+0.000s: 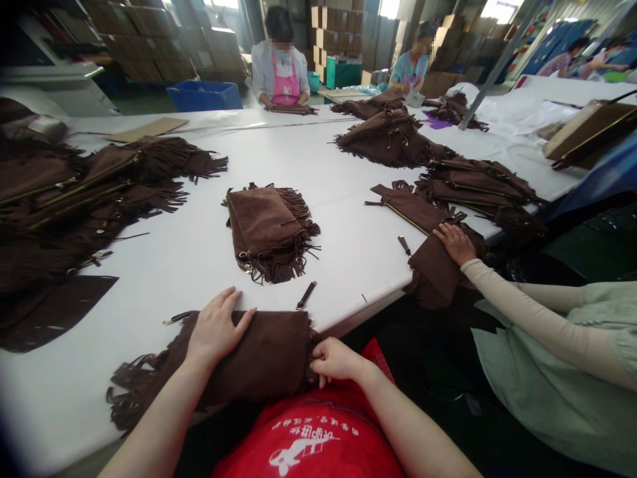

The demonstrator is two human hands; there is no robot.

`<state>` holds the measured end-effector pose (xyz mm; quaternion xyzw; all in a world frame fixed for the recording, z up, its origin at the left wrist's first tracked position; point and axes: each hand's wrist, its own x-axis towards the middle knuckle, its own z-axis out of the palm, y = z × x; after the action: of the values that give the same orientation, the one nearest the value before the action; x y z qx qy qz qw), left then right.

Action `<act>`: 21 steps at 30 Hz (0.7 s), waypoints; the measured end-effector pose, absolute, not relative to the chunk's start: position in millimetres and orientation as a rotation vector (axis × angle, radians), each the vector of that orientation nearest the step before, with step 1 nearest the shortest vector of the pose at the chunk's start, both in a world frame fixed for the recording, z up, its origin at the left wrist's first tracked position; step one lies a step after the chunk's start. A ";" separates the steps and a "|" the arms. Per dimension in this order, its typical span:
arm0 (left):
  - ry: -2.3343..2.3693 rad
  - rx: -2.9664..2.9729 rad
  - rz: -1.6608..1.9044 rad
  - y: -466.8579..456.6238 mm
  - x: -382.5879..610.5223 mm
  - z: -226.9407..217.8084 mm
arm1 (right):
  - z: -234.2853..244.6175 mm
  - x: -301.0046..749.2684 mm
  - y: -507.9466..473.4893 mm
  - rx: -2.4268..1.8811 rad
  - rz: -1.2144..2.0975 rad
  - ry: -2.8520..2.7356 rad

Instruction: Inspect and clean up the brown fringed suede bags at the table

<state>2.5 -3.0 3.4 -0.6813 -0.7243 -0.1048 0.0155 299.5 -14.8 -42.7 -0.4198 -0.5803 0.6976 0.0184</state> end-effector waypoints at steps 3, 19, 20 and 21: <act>-2.248 -2.121 -0.321 -3.6 1.7 2.7 | -42.6 299.2 -16.6 -1.340 2.133 -1.837; -2.277 -2.123 -0.371 -3.0 2.3 3.2 | -57.3 311.9 -23.9 -2.016 1.808 -2.051; -2.285 -2.122 -0.381 -3.0 2.3 3.3 | -61.8 317.2 -27.1 -2.050 1.810 -2.017; -2.294 -2.123 -0.392 -3.2 2.2 3.6 | -66.9 323.2 -30.8 -2.079 1.791 -1.995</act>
<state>2.2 -3.2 3.6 -0.6740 -0.7282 -0.1243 -0.0041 323.2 -30.8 -66.9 -0.6080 -0.5835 0.5237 -0.1250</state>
